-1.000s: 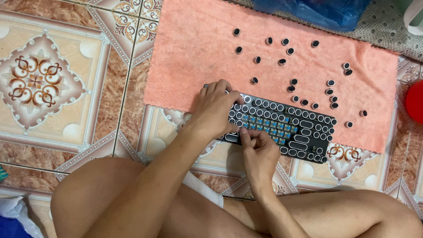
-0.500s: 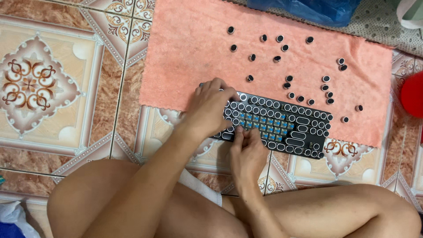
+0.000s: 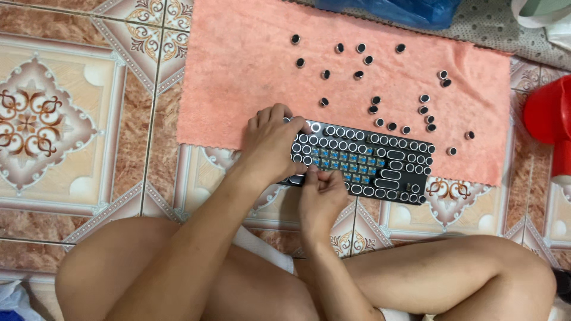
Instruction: The person is assembling a keyboard by inserting small circular keycaps into the corresponding slots on a keyboard base. They pick up keycaps from a nearby towel and place them into the keyboard one by one.
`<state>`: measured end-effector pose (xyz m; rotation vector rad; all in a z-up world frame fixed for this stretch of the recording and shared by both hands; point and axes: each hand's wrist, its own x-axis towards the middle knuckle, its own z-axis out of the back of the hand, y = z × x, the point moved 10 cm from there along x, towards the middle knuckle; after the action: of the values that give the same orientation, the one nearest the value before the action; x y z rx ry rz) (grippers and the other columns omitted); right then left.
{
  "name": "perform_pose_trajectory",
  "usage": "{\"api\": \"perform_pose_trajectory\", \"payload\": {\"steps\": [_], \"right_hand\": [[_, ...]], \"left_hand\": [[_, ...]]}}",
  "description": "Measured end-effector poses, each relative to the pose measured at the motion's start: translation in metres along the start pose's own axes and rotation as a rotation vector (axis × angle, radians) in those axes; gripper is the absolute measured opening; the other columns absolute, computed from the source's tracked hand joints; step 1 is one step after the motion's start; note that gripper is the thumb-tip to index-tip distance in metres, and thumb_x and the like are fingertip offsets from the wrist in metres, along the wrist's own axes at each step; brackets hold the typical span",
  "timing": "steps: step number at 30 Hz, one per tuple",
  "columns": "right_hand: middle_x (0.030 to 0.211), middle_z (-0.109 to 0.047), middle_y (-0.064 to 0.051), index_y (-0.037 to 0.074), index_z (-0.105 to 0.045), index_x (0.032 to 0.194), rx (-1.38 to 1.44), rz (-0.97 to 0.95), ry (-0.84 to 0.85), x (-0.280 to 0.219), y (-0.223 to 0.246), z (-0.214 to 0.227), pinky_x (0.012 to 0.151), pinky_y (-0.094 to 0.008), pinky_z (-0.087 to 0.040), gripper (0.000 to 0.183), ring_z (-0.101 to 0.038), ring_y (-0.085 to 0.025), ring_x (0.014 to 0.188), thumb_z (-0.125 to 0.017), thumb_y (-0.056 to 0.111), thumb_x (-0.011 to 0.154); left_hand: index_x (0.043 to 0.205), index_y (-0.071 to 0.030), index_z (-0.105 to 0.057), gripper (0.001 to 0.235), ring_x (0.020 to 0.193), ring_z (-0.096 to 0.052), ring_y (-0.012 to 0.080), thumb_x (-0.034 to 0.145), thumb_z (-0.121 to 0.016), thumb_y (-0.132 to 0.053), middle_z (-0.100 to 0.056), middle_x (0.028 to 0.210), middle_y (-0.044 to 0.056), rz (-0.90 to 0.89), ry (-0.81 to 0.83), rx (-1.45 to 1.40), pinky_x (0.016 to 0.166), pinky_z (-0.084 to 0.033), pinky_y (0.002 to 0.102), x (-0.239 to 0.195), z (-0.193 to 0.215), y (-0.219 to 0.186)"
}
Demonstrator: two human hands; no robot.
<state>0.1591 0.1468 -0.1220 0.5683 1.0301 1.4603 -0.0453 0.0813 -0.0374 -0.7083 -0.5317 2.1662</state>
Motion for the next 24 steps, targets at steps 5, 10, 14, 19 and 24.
{"api": "perform_pose_trajectory", "payload": {"steps": [5,10,14,19,24], "right_hand": [[0.052,-0.058,0.002,0.009,-0.073,0.093,0.075,-0.032,0.035,-0.013,0.008,0.004,0.055,-0.028,-0.037,0.02,-0.051,-0.011,0.05,-0.085,0.02,0.105],[0.063,-0.072,-0.006,0.004,-0.078,0.123,0.083,-0.024,0.31,-0.011,0.043,0.037,0.055,-0.031,-0.04,0.021,-0.056,-0.014,0.055,-0.067,0.021,0.117],[0.077,-0.072,-0.004,0.005,-0.074,0.135,0.071,-0.016,0.44,-0.013,0.058,0.063,0.045,-0.03,-0.043,0.031,-0.055,-0.013,0.052,-0.058,0.026,0.12],[0.083,-0.079,-0.002,0.011,-0.089,0.124,-0.148,0.032,0.486,-0.021,0.06,0.076,0.07,-0.027,-0.054,0.021,-0.07,-0.011,0.076,-0.073,0.015,0.112],[0.08,-0.082,0.002,0.017,-0.091,0.122,-0.318,0.228,0.551,-0.025,0.082,0.063,0.06,-0.029,-0.049,0.021,-0.061,-0.01,0.066,-0.075,0.022,0.109]], "left_hand": [[0.134,-0.025,-0.076,0.073,0.156,-0.046,0.0463,0.069,-0.107,-0.032,-0.054,0.15,0.014,-0.015,-0.005,0.002,0.129,-0.035,0.063,-0.002,0.003,-0.004],[0.136,-0.025,-0.075,0.068,0.16,-0.044,0.0454,0.075,-0.104,-0.032,-0.054,0.152,0.014,0.008,0.024,-0.039,0.13,-0.035,0.062,0.003,-0.009,0.01],[0.129,-0.037,-0.077,0.059,0.138,-0.056,0.0352,0.077,-0.103,-0.043,-0.06,0.143,0.002,-0.058,-0.101,0.041,0.11,-0.047,0.055,0.001,-0.003,0.006],[0.128,-0.037,-0.077,0.061,0.137,-0.054,0.0353,0.075,-0.106,-0.048,-0.059,0.145,0.004,-0.059,-0.105,0.051,0.111,-0.046,0.055,0.001,-0.003,0.003],[0.129,-0.036,-0.075,0.073,0.138,-0.052,0.036,0.068,-0.109,-0.057,-0.057,0.145,0.004,-0.06,-0.1,0.038,0.113,-0.043,0.057,-0.003,-0.001,-0.003]]}}
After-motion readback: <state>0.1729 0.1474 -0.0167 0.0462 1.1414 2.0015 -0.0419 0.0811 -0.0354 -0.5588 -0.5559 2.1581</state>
